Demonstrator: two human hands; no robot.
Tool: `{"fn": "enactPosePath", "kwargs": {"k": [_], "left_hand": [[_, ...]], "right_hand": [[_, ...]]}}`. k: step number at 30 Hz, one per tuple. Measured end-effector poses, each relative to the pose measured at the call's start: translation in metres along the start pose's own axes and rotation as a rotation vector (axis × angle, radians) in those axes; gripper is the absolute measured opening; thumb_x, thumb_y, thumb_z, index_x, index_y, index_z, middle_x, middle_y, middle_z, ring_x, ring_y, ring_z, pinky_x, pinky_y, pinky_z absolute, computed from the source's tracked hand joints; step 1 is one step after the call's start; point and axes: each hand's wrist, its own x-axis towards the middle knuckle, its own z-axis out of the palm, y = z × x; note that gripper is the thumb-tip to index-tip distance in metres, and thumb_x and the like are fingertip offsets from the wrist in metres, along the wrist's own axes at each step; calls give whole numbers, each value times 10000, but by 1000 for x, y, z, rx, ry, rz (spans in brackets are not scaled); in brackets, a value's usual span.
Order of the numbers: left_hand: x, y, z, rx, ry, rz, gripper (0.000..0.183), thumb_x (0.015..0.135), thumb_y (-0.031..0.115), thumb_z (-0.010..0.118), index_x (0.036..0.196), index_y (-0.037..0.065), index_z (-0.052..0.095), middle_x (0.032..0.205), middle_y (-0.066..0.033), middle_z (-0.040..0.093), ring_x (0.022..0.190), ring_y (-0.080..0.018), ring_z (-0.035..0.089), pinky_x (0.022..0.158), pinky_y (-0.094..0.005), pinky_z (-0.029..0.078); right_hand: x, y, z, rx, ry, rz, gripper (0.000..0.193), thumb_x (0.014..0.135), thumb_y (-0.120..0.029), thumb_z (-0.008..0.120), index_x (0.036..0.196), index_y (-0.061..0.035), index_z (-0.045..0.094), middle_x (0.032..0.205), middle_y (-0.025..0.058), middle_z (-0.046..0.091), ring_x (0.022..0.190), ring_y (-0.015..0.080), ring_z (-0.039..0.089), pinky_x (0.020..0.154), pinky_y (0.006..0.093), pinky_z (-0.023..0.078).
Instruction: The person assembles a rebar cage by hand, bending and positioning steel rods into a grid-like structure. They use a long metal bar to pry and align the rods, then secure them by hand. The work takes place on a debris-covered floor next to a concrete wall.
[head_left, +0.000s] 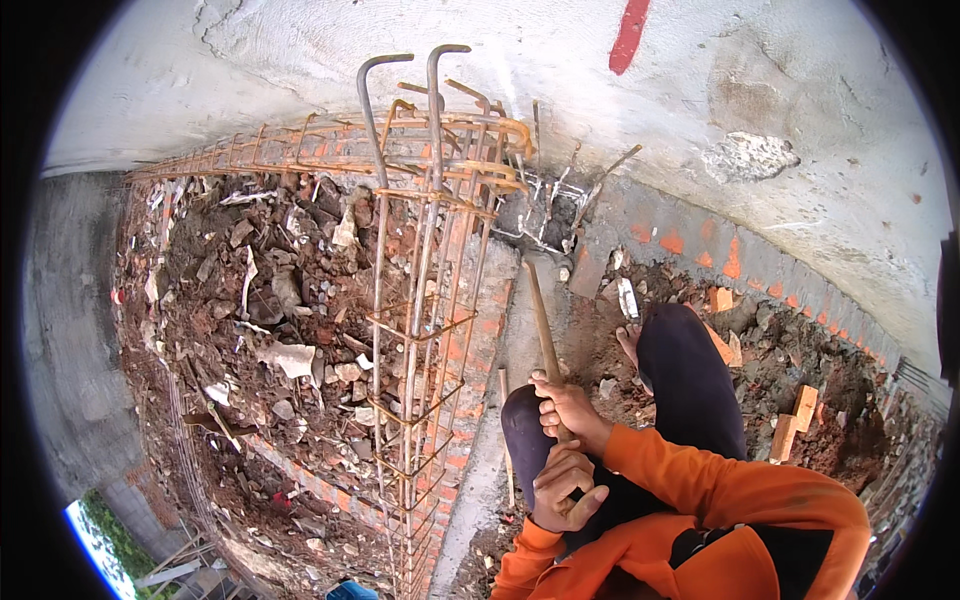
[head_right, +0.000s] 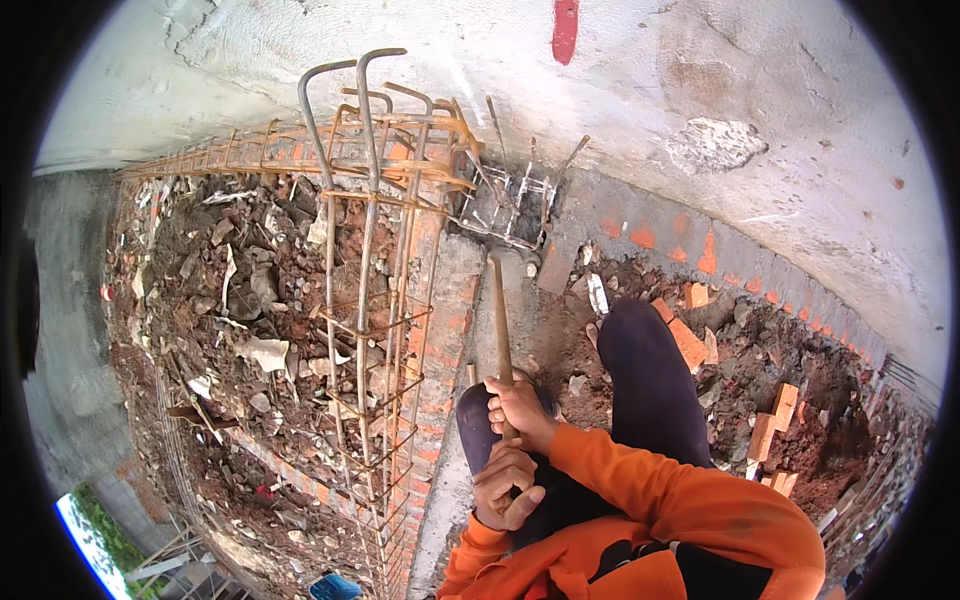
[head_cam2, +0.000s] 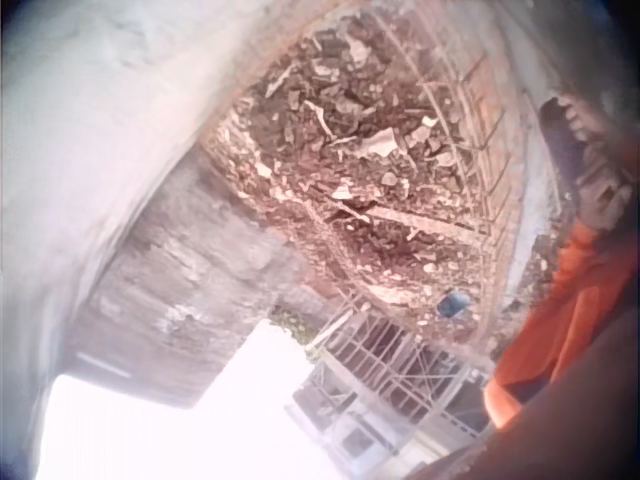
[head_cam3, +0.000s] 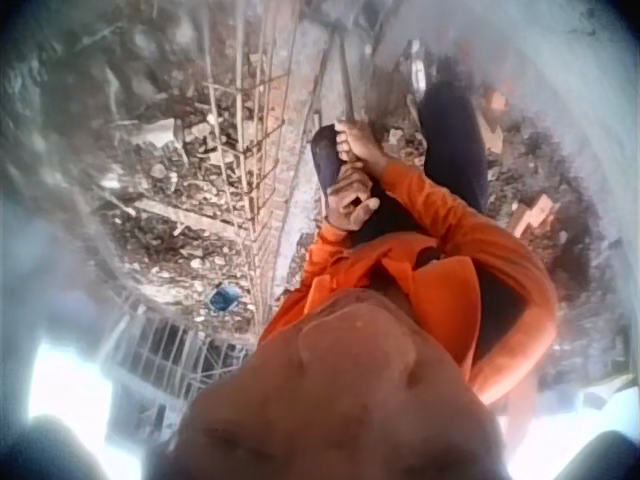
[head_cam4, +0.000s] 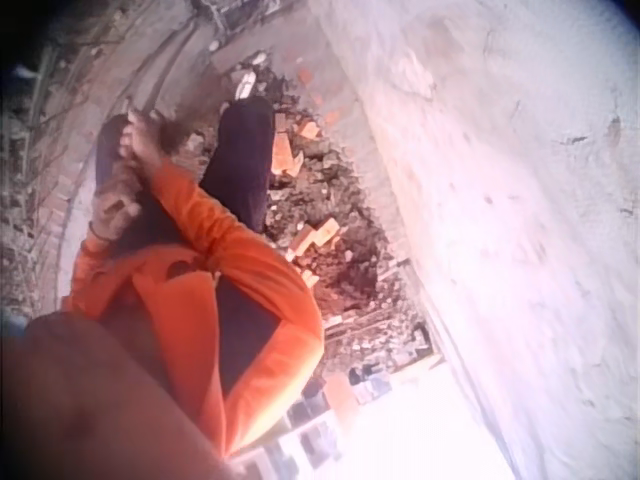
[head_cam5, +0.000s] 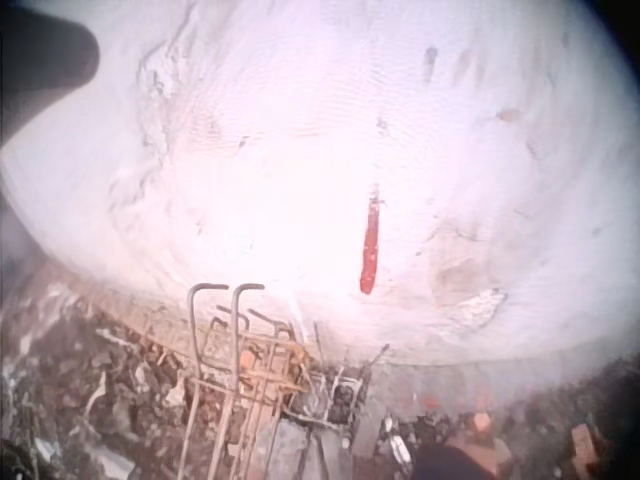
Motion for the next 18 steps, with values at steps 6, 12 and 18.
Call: {"fn": "enactPosePath", "kwargs": {"k": [6, 12, 18], "left_hand": [[-22, 74, 10, 53, 289, -295, 114, 786, 132, 688, 782, 64, 597, 831, -88, 592, 854, -281, 607, 941, -413, 409], [-62, 66, 1, -376, 414, -906, 335, 923, 283, 585, 1088, 1, 513, 889, -85, 637, 725, -119, 602, 645, -250, 500], [-44, 8, -37, -953, 529, -1182, 304, 943, 331, 526, 1053, 47, 542, 750, -64, 622, 542, -117, 560, 495, -236, 470]], "right_hand": [[-52, 21, 7, -146, 47, -20, 147, 925, -229, 566, 863, -161, 451, 537, -76, 350, 399, 50, 342, 364, 236, 328], [-49, 38, 31, -299, 135, -211, 173, 930, -272, 574, 876, -120, 509, 546, -59, 414, 388, 59, 376, 347, 246, 331], [-2, 42, 48, -339, 223, -307, 243, 954, -286, 529, 965, -46, 564, 623, -34, 466, 427, 41, 368, 370, 203, 336]]}}
